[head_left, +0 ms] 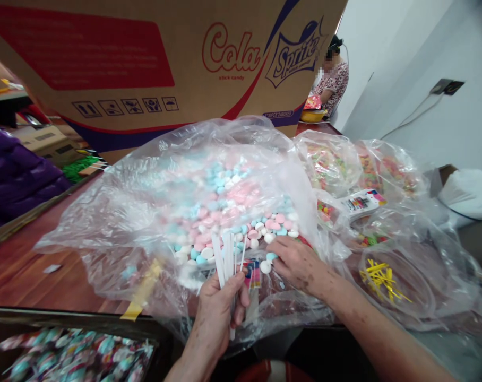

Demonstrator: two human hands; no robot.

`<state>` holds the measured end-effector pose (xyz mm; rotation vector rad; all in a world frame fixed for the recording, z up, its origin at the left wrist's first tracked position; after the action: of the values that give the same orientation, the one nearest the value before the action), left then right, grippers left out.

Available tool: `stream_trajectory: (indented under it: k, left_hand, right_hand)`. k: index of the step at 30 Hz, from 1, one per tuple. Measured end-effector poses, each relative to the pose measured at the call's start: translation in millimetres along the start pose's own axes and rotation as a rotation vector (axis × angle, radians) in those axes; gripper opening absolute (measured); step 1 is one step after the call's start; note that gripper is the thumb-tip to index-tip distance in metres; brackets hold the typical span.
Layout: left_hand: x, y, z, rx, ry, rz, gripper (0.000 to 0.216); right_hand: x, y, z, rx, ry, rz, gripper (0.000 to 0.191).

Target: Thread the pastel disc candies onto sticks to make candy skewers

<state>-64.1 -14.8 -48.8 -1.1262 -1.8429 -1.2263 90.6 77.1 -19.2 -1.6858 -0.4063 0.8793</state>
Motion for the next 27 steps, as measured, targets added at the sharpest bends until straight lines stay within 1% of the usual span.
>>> stream_trajectory:
  k: [4,6,9,13,15,16,19,22,27]
  left_hand:
    - [0,1,0,0.010,0.002,-0.001,0.028]
    - [1,2,0,0.012,0.008,-0.001,0.028]
    - [1,3,-1,0.004,0.012,-0.001,0.027]
    - [1,3,-1,0.006,0.016,-0.004,0.026]
    - [1,2,-1,0.009,0.024,-0.007,0.025]
    - [1,2,0,0.010,0.025,-0.006,0.025]
    - [-1,1,0,0.009,0.018,0.001,0.026]
    - [-2,-1,0,0.001,0.011,-0.006,0.026]
    - [-1,-1,0,-0.015,0.004,-0.012,0.028]
  right_hand:
    - [13,-6,-8,0.176,0.098,0.130,0.022]
    - [17,-10,-11,0.250,0.125,0.200,0.022]
    - [15,-14,-14,0.319,0.085,0.224,0.016]
    - [2,-12,-17,0.375,-0.039,0.199,0.017]
    - [-8,-4,-16,0.369,-0.119,0.146,0.019]
    - [-13,1,-15,0.345,-0.156,0.098,0.020]
    - [-24,17,-12,0.226,-0.218,-0.068,0.016]
    - [-25,23,-12,0.169,-0.195,-0.129,0.011]
    - [-19,22,-15,0.143,-0.148,-0.058,0.011]
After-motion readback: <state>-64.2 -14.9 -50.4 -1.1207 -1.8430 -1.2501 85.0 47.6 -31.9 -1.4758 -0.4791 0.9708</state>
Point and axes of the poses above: each hand's wrist, its own z-axis towards the middle knuckle, its own y-axis out of the palm, x = y × z, the point moved 4 cm from there along z, towards the middle knuckle, and after that the axes turned 12 degrees about -x, right-handed, at the moved point
